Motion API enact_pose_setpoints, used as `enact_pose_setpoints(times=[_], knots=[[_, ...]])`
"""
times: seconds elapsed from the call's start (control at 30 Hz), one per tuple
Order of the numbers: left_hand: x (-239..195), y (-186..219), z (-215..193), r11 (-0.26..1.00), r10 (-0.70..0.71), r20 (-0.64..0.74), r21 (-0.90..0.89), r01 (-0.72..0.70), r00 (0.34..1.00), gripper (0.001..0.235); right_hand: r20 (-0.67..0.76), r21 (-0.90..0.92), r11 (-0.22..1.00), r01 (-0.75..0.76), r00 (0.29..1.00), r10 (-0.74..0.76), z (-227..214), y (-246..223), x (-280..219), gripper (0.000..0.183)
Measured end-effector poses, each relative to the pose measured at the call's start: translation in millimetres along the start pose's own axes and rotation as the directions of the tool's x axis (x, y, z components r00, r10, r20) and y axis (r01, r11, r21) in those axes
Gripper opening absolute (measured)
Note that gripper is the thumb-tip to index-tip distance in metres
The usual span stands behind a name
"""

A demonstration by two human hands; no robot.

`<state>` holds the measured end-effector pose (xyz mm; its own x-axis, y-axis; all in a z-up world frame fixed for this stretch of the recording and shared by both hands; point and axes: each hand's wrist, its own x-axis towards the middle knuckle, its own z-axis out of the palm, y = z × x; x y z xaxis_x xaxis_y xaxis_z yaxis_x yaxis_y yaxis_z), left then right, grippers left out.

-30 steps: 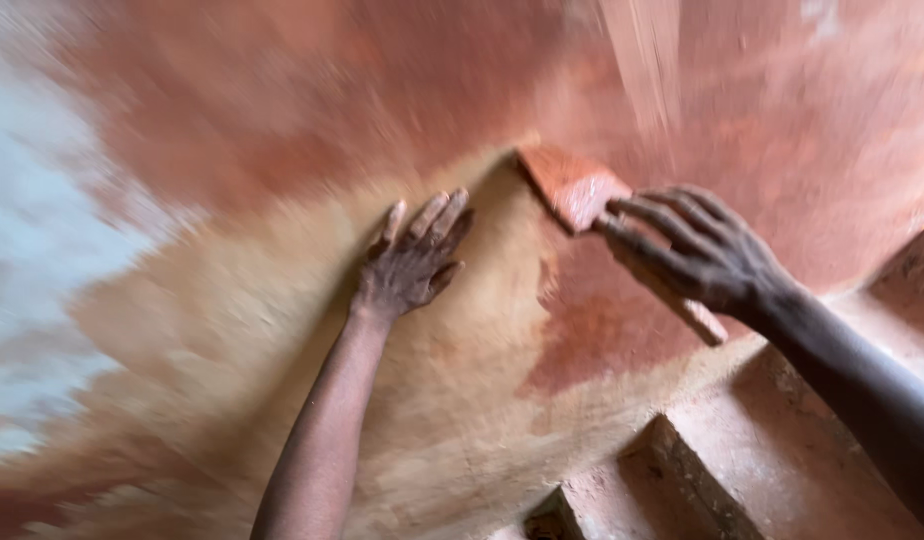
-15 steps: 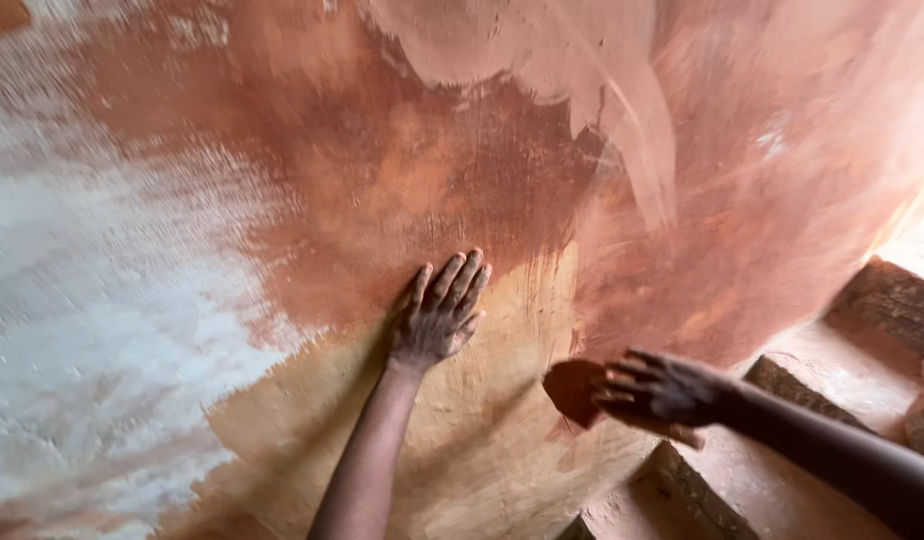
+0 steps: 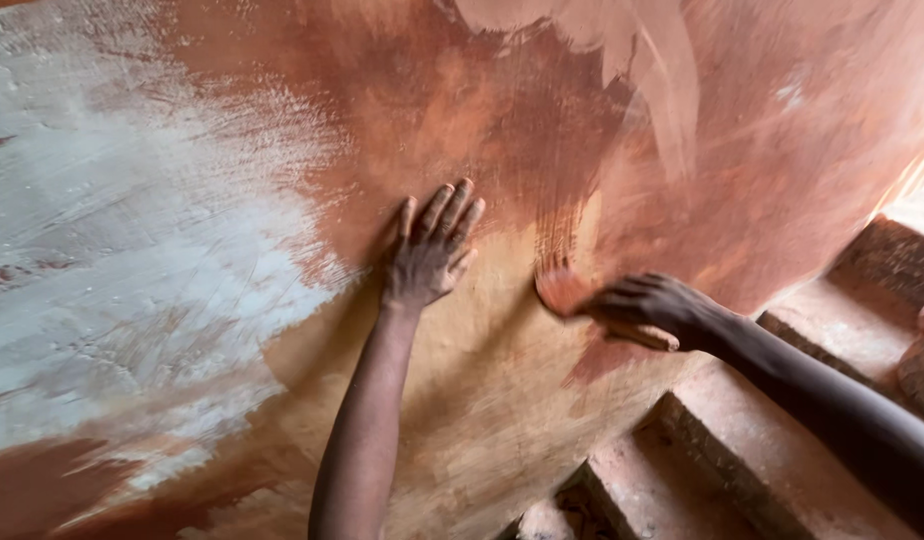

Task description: The person applies reddish-brown paint to a wall using a wide brush. They repeatedly dip the brush into a bucket and spread the paint in broad strokes across the surface, gradually covering the underlying lighter areas.

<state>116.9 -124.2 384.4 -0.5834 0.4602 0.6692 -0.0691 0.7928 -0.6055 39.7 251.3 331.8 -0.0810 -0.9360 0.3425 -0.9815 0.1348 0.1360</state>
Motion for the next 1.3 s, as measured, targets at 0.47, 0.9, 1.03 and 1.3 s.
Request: enact_pose_setpoints(times=[0.47, 0.9, 1.03, 1.3], knots=[[-13.6, -0.4, -6.4, 0.980, 0.026, -0.047, 0.200, -0.016, 0.999, 0.079, -0.506, -0.222, 0.969, -0.105, 0.862, -0.023, 2.6, 15.9, 16.1, 0.053], [-13.8, 1.8, -3.5, 0.979, 0.016, -0.094, 0.203, 0.004, 0.995, 0.073, -0.552, -0.420, 0.880, -0.220, 0.832, -0.055, -26.8, 4.6, 34.0, 0.064], [-13.0, 1.0, -3.3, 0.986, 0.025, -0.109, 0.166, -0.007, 0.994, 0.073, -0.368, -0.226, 0.971, -0.073, 0.930, -0.016, 3.6, -3.1, 20.8, 0.063], [-18.4, 2.5, 13.2, 0.991, 0.020, -0.111, 0.132, -0.006, 0.994, 0.073, 0.053, -0.360, 0.928, 0.100, 0.995, -0.087, 15.9, -8.2, 18.5, 0.068]])
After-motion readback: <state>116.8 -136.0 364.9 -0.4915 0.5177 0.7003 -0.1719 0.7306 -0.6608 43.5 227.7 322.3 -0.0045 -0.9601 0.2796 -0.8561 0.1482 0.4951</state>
